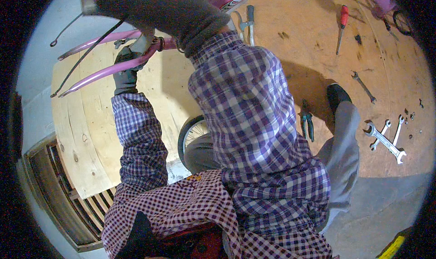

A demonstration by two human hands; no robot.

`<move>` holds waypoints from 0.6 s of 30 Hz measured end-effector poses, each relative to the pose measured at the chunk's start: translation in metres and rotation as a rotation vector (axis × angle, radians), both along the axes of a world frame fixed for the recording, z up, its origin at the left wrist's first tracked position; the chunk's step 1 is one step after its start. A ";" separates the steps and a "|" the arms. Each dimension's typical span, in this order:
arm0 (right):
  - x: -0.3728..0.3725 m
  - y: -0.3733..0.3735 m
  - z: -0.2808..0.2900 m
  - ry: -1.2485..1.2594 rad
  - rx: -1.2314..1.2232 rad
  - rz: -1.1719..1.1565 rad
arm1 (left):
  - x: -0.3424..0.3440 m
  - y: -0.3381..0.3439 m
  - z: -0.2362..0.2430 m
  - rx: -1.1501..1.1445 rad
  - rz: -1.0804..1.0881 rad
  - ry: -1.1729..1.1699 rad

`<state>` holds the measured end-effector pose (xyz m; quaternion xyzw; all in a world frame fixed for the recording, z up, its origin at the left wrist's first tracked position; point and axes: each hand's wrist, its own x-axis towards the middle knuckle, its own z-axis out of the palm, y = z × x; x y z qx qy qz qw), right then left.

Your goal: The person removes the chain from a pink bicycle using pliers, then installs a mudguard onto the front fork and tightens it with a wrench. The person also uses pliers to adjust the chain near the crankset.

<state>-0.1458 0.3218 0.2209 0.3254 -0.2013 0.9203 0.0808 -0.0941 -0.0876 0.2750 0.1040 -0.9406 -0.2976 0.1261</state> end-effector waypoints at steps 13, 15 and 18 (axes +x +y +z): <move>0.000 -0.008 0.005 0.000 -0.001 0.028 | -0.019 -0.034 -0.002 -0.496 -0.352 -0.074; 0.001 -0.009 0.008 -0.005 0.002 0.041 | -0.026 -0.031 -0.003 -0.452 -0.299 -0.143; 0.003 -0.010 0.011 -0.001 0.010 0.052 | -0.030 -0.025 -0.003 -0.441 -0.271 -0.201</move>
